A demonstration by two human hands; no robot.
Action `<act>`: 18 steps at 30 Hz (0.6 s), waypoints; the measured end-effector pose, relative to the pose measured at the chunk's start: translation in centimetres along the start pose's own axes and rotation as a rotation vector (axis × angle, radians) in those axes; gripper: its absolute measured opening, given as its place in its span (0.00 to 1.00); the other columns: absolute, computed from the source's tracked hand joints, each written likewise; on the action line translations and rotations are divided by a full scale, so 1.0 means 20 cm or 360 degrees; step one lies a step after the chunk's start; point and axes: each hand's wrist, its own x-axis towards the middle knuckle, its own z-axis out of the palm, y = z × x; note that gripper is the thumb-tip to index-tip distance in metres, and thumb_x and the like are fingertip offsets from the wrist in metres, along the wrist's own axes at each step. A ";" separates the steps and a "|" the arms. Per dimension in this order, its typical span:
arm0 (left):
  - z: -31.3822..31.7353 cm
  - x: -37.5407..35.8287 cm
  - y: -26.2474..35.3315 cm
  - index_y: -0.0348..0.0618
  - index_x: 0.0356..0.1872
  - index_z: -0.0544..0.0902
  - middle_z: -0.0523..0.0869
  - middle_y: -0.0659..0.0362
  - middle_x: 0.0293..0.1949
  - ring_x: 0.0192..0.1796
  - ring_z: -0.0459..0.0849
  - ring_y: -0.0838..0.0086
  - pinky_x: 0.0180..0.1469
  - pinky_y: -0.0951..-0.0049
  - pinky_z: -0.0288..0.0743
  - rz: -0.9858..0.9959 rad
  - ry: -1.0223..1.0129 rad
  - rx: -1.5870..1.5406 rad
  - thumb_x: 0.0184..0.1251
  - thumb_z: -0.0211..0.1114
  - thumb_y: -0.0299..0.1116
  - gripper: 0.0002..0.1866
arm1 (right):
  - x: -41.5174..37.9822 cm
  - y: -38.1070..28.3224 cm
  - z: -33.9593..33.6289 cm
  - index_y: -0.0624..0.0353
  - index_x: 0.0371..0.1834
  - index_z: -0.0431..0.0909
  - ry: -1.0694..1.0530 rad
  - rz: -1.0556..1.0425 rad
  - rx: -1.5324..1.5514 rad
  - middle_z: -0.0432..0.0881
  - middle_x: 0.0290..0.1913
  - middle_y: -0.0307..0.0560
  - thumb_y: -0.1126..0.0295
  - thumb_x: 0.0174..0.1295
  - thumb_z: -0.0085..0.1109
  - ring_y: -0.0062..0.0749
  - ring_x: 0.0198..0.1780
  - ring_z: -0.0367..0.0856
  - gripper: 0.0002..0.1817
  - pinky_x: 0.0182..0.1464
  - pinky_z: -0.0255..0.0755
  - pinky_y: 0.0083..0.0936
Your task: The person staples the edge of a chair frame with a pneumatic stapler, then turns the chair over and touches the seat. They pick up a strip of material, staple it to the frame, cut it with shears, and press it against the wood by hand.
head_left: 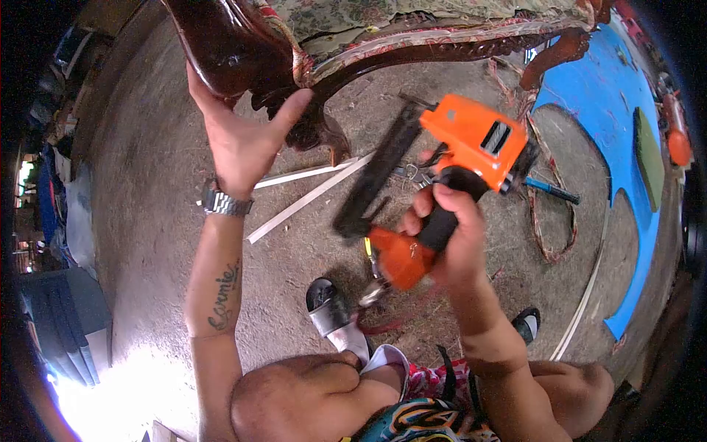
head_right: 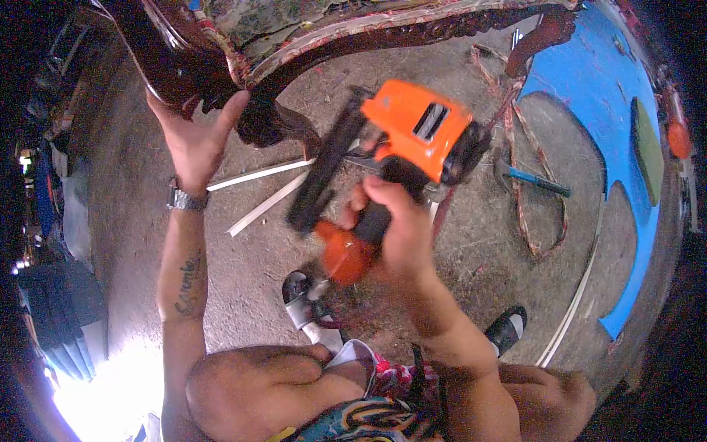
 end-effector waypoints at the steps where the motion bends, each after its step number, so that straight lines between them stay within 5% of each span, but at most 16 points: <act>1: 0.04 -0.01 -0.01 0.36 0.68 0.49 0.71 0.48 0.60 0.60 0.75 0.63 0.65 0.62 0.70 -0.0007 0.0051 0.0085 0.46 0.83 0.33 0.55 | 0.01 -0.05 -0.06 0.60 0.60 0.65 0.0074 -0.0058 -0.0149 0.75 0.30 0.43 0.69 0.60 0.57 0.31 0.29 0.77 0.24 0.34 0.73 0.28; 2: 0.07 -0.01 -0.02 0.35 0.68 0.49 0.71 0.47 0.60 0.60 0.75 0.63 0.65 0.62 0.69 -0.0016 0.0100 0.0170 0.44 0.84 0.34 0.56 | 0.01 -0.09 -0.09 0.66 0.64 0.62 0.0112 -0.0229 -0.0476 0.77 0.31 0.44 0.73 0.59 0.58 0.30 0.29 0.78 0.29 0.34 0.74 0.29; 5: 0.11 -0.01 -0.04 0.33 0.66 0.49 0.72 0.46 0.59 0.61 0.73 0.63 0.64 0.63 0.68 0.0001 0.0222 0.0140 0.43 0.84 0.35 0.56 | 0.05 -0.13 -0.32 0.64 0.71 0.54 0.0324 -0.0351 -0.1341 0.77 0.30 0.43 0.75 0.60 0.58 0.28 0.29 0.79 0.35 0.34 0.74 0.29; 6: 0.11 -0.01 -0.08 0.34 0.67 0.49 0.71 0.46 0.60 0.61 0.73 0.62 0.64 0.62 0.68 -0.0010 0.0195 0.0148 0.44 0.84 0.34 0.56 | 0.02 -0.21 -0.31 0.58 0.77 0.46 0.0319 -0.0143 -0.1679 0.80 0.34 0.50 0.76 0.60 0.57 0.40 0.36 0.83 0.42 0.39 0.76 0.36; 9: 0.08 -0.01 -0.03 0.32 0.67 0.45 0.68 0.42 0.61 0.63 0.72 0.56 0.66 0.59 0.67 -0.0093 0.0074 0.0301 0.44 0.83 0.42 0.59 | 0.06 -0.13 -0.64 0.52 0.78 0.46 0.0458 -0.0478 -0.2660 0.81 0.40 0.60 0.74 0.59 0.58 0.54 0.45 0.83 0.44 0.44 0.76 0.43; 10: 0.09 -0.02 -0.02 0.33 0.68 0.46 0.68 0.43 0.62 0.63 0.71 0.57 0.66 0.59 0.65 -0.0117 0.0078 0.0061 0.46 0.83 0.40 0.58 | 0.05 -0.13 -0.66 0.52 0.78 0.45 0.0572 -0.0207 -0.2671 0.79 0.48 0.65 0.72 0.57 0.59 0.61 0.50 0.80 0.45 0.49 0.74 0.48; 13: 0.09 -0.04 -0.02 0.34 0.69 0.46 0.67 0.44 0.63 0.64 0.70 0.58 0.67 0.58 0.64 -0.0018 0.0125 0.0032 0.46 0.83 0.40 0.59 | 0.04 -0.04 -0.85 0.56 0.77 0.49 0.0672 -0.0238 -0.2822 0.76 0.55 0.66 0.74 0.56 0.58 0.62 0.52 0.78 0.44 0.50 0.74 0.45; 18: 0.20 -0.01 -0.01 0.35 0.70 0.50 0.68 0.45 0.62 0.63 0.70 0.60 0.66 0.59 0.65 -0.0054 0.0433 0.0062 0.46 0.84 0.39 0.57 | 0.02 0.03 -1.13 0.54 0.78 0.46 0.0681 -0.0164 -0.3212 0.76 0.46 0.60 0.75 0.53 0.62 0.56 0.42 0.80 0.48 0.44 0.75 0.45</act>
